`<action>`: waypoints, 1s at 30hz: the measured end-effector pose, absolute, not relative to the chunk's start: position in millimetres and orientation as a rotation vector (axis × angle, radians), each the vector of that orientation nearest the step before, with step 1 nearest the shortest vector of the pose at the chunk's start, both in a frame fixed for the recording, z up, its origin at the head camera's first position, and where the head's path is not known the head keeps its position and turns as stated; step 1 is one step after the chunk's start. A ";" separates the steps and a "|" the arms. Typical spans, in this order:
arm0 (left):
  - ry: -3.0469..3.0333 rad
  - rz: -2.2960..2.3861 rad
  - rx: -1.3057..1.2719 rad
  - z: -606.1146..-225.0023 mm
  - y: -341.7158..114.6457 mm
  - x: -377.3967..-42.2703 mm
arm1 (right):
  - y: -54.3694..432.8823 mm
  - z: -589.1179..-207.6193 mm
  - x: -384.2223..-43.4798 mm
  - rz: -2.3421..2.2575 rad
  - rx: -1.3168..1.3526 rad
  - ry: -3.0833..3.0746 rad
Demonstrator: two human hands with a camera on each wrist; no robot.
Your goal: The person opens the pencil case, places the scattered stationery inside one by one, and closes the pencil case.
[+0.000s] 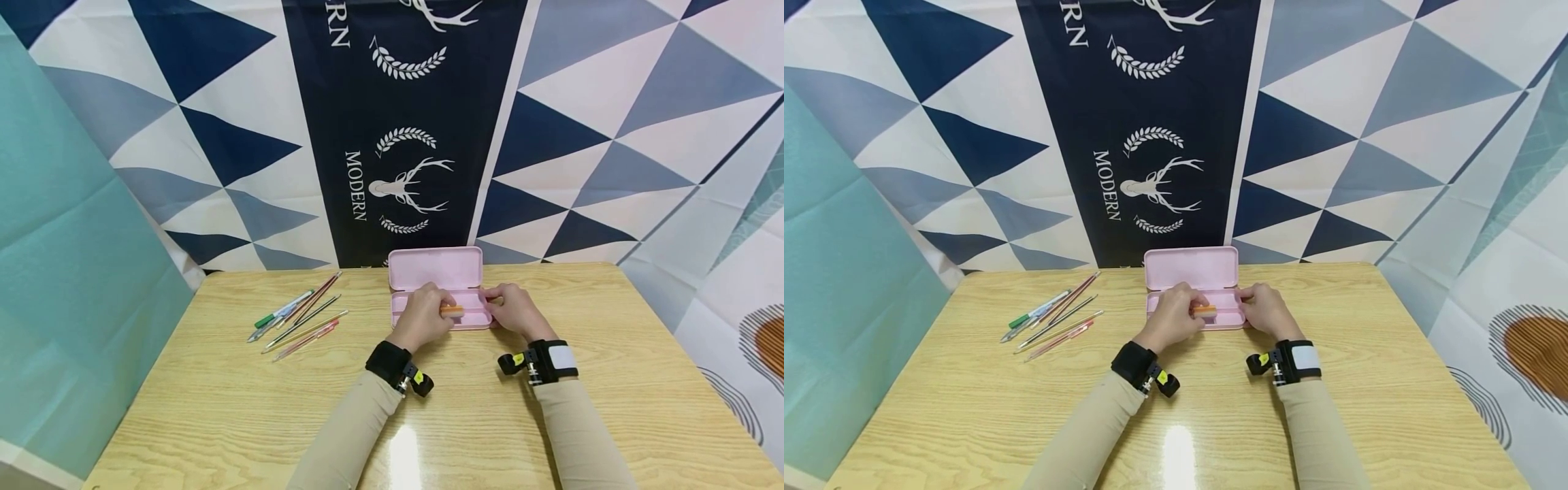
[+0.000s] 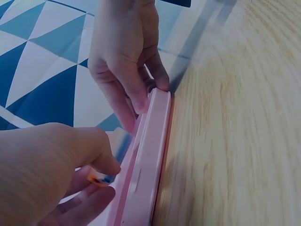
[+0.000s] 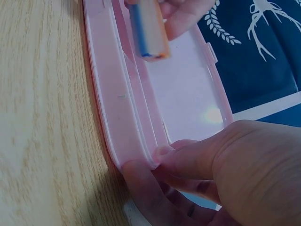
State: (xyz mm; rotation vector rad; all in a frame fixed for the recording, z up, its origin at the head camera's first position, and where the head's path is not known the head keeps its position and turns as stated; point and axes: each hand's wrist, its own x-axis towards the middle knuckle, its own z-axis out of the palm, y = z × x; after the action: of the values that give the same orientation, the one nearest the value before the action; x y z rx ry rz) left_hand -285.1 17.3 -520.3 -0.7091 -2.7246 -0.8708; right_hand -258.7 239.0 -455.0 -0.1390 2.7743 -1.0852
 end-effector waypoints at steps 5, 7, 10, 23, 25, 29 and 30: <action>-2.720 -0.864 -0.764 -517.8 23.4 -285.9 | 239.8 -455.0 -258.6 -1.089 -0.148 2.771; -2.714 -0.857 -0.782 -518.6 26.1 -287.6 | 240.2 -454.4 -258.7 -1.091 -0.146 2.768; -2.702 -0.854 -0.801 -521.1 29.9 -290.2 | 240.3 -453.0 -258.6 -1.097 -0.141 2.764; -2.623 -0.850 -0.839 -522.9 40.8 -287.4 | 239.9 -452.1 -258.3 -1.097 -0.148 2.768; -2.626 -0.847 -0.834 -524.2 42.0 -287.4 | 239.7 -452.6 -257.7 -1.098 -0.152 2.768; -2.641 -0.849 -0.816 -527.0 43.9 -288.1 | 239.6 -452.3 -257.0 -1.107 -0.145 2.766; -2.644 -0.854 -0.812 -527.5 44.3 -288.2 | 239.9 -452.1 -257.0 -1.107 -0.147 2.766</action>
State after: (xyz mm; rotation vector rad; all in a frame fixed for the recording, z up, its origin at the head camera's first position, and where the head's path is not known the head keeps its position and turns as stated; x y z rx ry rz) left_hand -288.2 44.3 -527.5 -0.8118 -2.6438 -0.8542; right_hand -257.0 239.9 -452.1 -0.1470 2.7657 -1.1066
